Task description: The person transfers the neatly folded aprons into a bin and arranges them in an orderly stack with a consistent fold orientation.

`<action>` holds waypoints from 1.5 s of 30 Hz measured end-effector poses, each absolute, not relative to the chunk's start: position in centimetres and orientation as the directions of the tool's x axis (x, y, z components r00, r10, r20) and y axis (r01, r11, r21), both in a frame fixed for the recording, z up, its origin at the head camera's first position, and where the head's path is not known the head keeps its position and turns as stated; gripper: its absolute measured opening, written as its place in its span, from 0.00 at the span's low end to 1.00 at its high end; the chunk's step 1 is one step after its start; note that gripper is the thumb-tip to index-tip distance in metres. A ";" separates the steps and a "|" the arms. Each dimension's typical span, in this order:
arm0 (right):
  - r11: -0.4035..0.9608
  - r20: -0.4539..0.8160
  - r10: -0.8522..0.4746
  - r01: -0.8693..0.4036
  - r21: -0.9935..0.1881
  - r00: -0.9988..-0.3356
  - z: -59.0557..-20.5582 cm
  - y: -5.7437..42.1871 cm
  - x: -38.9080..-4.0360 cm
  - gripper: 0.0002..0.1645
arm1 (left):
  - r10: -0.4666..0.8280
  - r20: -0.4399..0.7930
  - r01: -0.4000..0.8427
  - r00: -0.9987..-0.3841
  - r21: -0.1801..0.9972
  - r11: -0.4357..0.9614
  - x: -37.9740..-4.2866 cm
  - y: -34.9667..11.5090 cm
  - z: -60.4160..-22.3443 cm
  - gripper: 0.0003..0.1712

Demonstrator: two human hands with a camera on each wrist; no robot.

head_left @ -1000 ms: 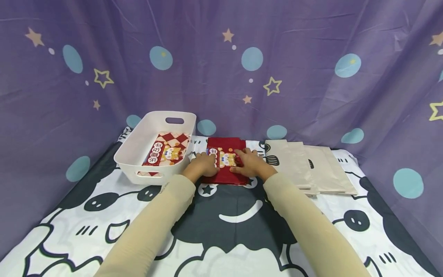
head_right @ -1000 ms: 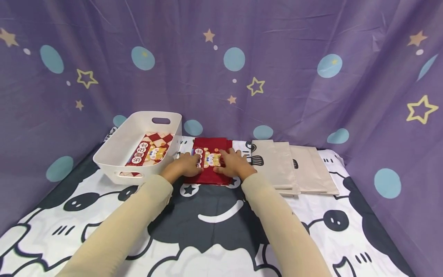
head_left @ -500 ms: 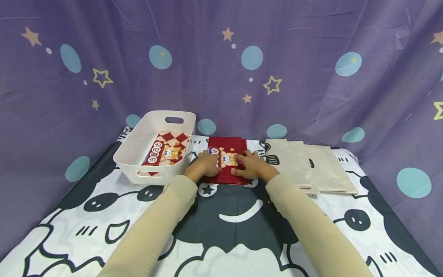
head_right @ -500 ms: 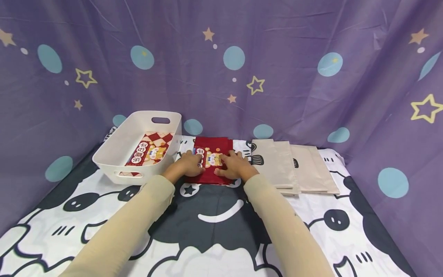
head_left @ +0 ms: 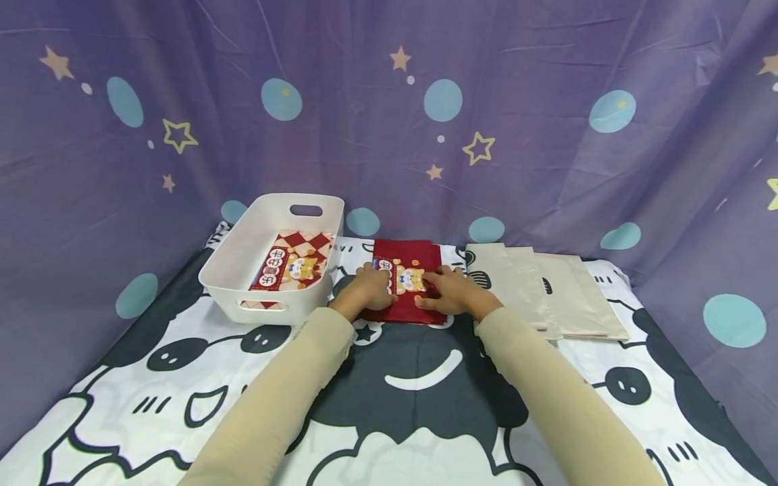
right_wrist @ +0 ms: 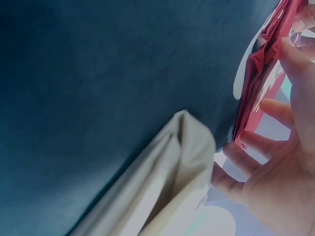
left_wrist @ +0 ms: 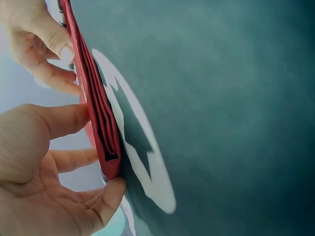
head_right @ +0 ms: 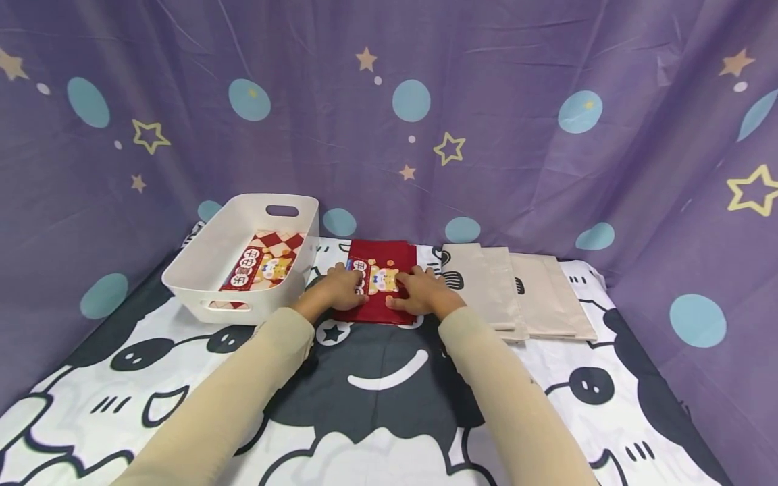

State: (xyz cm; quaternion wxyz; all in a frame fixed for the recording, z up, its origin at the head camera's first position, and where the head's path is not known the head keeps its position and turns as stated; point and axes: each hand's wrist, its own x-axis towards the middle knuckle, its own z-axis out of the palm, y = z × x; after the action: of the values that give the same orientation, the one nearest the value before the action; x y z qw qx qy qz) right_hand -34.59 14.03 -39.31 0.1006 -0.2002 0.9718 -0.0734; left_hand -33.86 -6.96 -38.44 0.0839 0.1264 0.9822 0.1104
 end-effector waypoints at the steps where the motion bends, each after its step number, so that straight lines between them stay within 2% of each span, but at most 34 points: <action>1: 0.909 -0.165 -0.403 -0.373 -0.186 -0.900 -39.3 14.1 -34.6 0.50 | 0.268 -0.134 0.233 -0.954 0.234 0.944 -33.9 -6.9 -38.4 0.31; 7: 0.909 -0.155 -0.401 -0.371 -0.188 -0.903 -39.4 14.4 -34.5 0.51 | 0.263 -0.142 0.226 -0.954 0.232 0.946 -33.9 -6.5 -38.4 0.32; 17: 0.906 -0.151 -0.410 -0.382 -0.184 -0.899 -39.4 14.5 -34.4 0.48 | 0.247 -0.150 0.195 -0.957 0.294 0.936 -34.1 -7.3 -38.5 0.33; 24: 0.899 -0.085 -0.402 -0.375 -0.228 -0.912 -39.3 14.5 -34.7 0.43 | 0.228 -0.049 0.197 -0.972 0.354 0.914 -34.6 -8.4 -38.7 0.26; 29: 0.886 -0.042 -0.400 -0.375 -0.273 -0.916 -39.1 14.7 -35.0 0.42 | 0.169 -0.003 0.151 -0.986 0.431 0.890 -34.7 -8.9 -38.7 0.26; 37: 0.862 -0.050 -0.340 -0.290 -0.415 -0.939 -38.9 14.9 -35.3 0.41 | 0.065 -0.022 0.043 -0.998 0.547 0.836 -34.9 -9.3 -38.9 0.13; 41: 0.826 -0.064 -0.256 -0.184 -0.534 -0.964 -39.0 15.0 -35.4 0.39 | 0.027 -0.091 -0.038 -0.995 0.645 0.764 -35.1 -9.3 -39.2 0.14; 45: 0.729 -0.121 -0.162 -0.036 -0.684 -0.979 -39.2 15.0 -35.7 0.36 | 0.003 -0.125 -0.087 -0.992 0.706 0.703 -35.2 -9.3 -39.3 0.18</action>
State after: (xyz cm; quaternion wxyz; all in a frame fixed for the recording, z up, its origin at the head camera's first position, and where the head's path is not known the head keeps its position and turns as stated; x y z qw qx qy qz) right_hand -35.68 14.96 -39.22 0.0866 -0.0534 0.9256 -0.3645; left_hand -35.24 -9.29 -39.27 0.0585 -0.0230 0.9210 0.3845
